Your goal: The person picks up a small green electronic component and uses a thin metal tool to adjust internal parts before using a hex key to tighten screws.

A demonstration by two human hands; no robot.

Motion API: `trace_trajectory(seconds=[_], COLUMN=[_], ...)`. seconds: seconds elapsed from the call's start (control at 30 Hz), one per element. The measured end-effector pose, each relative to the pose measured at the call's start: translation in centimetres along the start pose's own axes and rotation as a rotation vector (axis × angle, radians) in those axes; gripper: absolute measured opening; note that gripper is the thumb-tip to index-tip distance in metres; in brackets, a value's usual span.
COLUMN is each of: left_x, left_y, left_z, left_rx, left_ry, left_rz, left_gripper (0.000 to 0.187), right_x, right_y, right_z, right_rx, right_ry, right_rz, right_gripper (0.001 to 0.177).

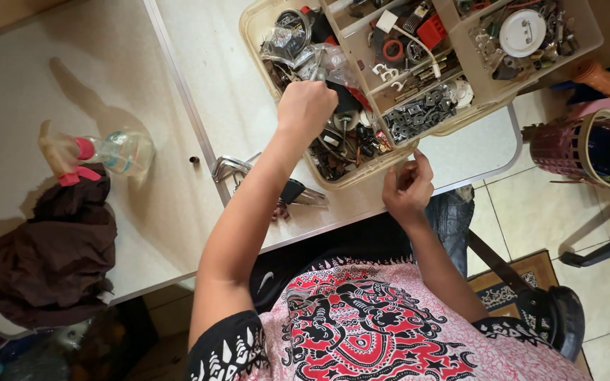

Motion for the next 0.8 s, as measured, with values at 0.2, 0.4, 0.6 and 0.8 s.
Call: trace_trajectory(seconds=[0.2, 0.4, 0.6, 0.8], left_x=[-0.4, -0.2, 0.0, 0.1], left_y=[0.3, 0.2, 0.0, 0.0], left_z=[-0.1, -0.4, -0.8, -1.4], left_rx=[0.013, 0.043, 0.116, 0.064], left_ry=[-0.104, -0.064, 0.011, -0.003], left_rz=[-0.056, -0.054, -0.021, -0.041], left_gripper=[0.015, 0.017, 0.021, 0.024], right_x=[0.2, 0.2, 0.3, 0.5], right_y=[-0.3, -0.4, -0.5, -0.6], right_z=[0.2, 0.1, 0.0, 0.0], right_rx=[0.013, 0.009, 0.002, 0.005], right_ry=[-0.023, -0.025, -0.025, -0.003], right_rz=[0.019, 0.028, 0.016, 0.005], right_gripper=[0.06, 0.061, 0.061, 0.06])
Point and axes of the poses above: each hand's wrist, its own y-axis away from the middle knuckle, its own z-axis out of the back of the hand, x = y × z, the point moved 1 cm from there along -y, towards the middle knuckle, and after that the axes turned 3 degrees about z, right-handed, at the moved point
